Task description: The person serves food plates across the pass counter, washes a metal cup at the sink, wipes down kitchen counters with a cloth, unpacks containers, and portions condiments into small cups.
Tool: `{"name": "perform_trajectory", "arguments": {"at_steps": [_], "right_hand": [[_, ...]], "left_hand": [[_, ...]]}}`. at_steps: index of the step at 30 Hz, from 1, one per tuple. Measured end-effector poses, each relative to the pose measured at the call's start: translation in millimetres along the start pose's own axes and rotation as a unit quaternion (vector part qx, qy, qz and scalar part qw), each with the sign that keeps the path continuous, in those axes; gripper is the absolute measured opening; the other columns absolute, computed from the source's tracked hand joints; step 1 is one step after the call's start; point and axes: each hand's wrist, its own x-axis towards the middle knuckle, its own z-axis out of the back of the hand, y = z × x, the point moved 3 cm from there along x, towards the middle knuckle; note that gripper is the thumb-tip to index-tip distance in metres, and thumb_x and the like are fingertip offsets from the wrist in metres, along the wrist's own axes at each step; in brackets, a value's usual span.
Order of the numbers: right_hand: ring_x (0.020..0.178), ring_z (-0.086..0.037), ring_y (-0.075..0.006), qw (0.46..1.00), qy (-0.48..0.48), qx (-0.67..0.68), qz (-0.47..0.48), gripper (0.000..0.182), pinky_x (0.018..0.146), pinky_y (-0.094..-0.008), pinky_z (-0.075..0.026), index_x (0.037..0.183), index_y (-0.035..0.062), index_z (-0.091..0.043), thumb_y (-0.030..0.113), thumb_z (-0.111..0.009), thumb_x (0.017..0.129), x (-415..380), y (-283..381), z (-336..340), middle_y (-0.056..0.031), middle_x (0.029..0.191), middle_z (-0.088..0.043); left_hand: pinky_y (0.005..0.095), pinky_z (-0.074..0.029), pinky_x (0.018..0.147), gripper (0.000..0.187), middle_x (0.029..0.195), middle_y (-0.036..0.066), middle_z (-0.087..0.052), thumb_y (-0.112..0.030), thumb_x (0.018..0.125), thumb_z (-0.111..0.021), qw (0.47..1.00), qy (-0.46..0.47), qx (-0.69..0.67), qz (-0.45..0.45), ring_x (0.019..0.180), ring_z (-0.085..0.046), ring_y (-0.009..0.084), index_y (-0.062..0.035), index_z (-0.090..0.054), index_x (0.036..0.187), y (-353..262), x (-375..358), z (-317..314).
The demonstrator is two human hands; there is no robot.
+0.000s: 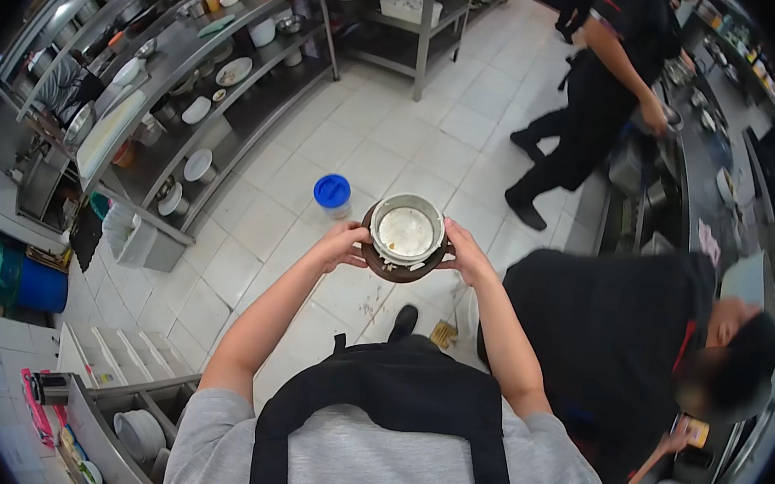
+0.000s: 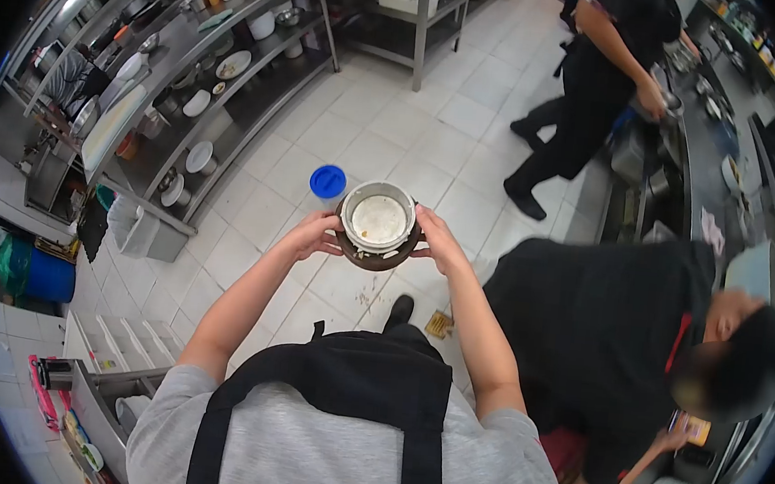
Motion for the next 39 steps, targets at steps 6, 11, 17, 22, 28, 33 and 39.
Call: {"name": "perform_trajectory", "arguments": {"at_steps": [6,11,17,22,28,33,39], "right_hand": [[0.104,-0.049,-0.0261,0.999,0.015,-0.044,0.002,0.062,0.078,-0.0447,-0.049,0.129,0.0071,-0.037,0.054,-0.038,0.088,114,101,46,-0.0122,0.115,-0.048],[0.109,-0.048,-0.0298,0.998,0.041,-0.056,-0.008,0.066,0.079,-0.0482,-0.048,0.132,0.0097,-0.034,0.057,-0.038,0.086,226,156,97,-0.0137,0.128,-0.041],[0.105,-0.05,-0.0286,0.998,-0.016,-0.047,0.028,0.064,0.078,-0.0445,-0.049,0.131,0.0102,-0.036,0.056,-0.039,0.086,342,236,173,-0.0127,0.12,-0.045],[0.092,-0.055,-0.021,0.997,-0.068,-0.04,0.019,0.053,0.073,-0.04,-0.049,0.125,0.0087,-0.046,0.048,-0.043,0.089,411,302,234,-0.0106,0.109,-0.055],[0.078,-0.061,-0.0249,0.896,-0.155,-0.342,0.237,0.038,0.068,-0.0329,-0.048,0.103,0.0007,-0.059,0.032,-0.055,0.083,491,404,288,-0.0168,0.093,-0.063],[0.074,-0.059,-0.0301,0.775,0.003,-0.562,0.291,0.03,0.068,-0.0359,-0.046,0.088,-0.002,-0.062,0.026,-0.058,0.079,541,448,273,-0.0172,0.084,-0.062],[0.08,-0.057,-0.0325,0.794,0.191,-0.477,0.324,0.028,0.071,-0.0382,-0.044,0.083,-0.0031,-0.063,0.024,-0.054,0.084,626,432,255,-0.0195,0.083,-0.06]], "left_hand": [[0.0375,-0.054,0.069,0.054,0.1,0.018,-0.056,-0.014,0.072,-0.055,0.998,0.0,-0.059,-0.032,0.08,-0.062,0.0266,0.0069,-0.038,0.119,-86,96,24],[0.0369,-0.053,0.071,0.054,0.1,0.019,-0.056,-0.015,0.072,-0.055,0.998,-0.001,-0.046,-0.031,0.082,-0.063,0.0267,0.0089,-0.038,0.118,-158,203,44],[0.0361,-0.054,0.069,0.058,0.096,0.018,-0.058,-0.017,0.071,-0.058,0.999,0.026,-0.01,-0.046,0.079,-0.063,0.0254,0.0101,-0.037,0.118,-267,352,50],[0.0348,-0.056,0.061,0.053,0.089,0.016,-0.06,-0.013,0.065,-0.055,0.999,0.005,0.0,-0.049,0.071,-0.063,0.0228,0.0098,-0.042,0.112,-338,453,43],[0.035,-0.056,0.065,0.061,0.094,0.019,-0.057,-0.01,0.065,-0.052,0.998,-0.016,-0.005,-0.053,0.075,-0.064,0.0256,0.0123,-0.035,0.12,-405,528,36],[0.036,-0.057,0.059,0.066,0.092,0.018,-0.06,-0.014,0.062,-0.062,0.993,-0.099,-0.036,-0.053,0.075,-0.065,0.0254,0.0073,-0.041,0.121,-384,555,39],[0.0349,-0.056,0.058,0.062,0.092,0.016,-0.06,-0.014,0.06,-0.061,0.938,-0.29,-0.169,-0.083,0.076,-0.063,0.0232,0.0074,-0.045,0.116,-355,523,40]]}}
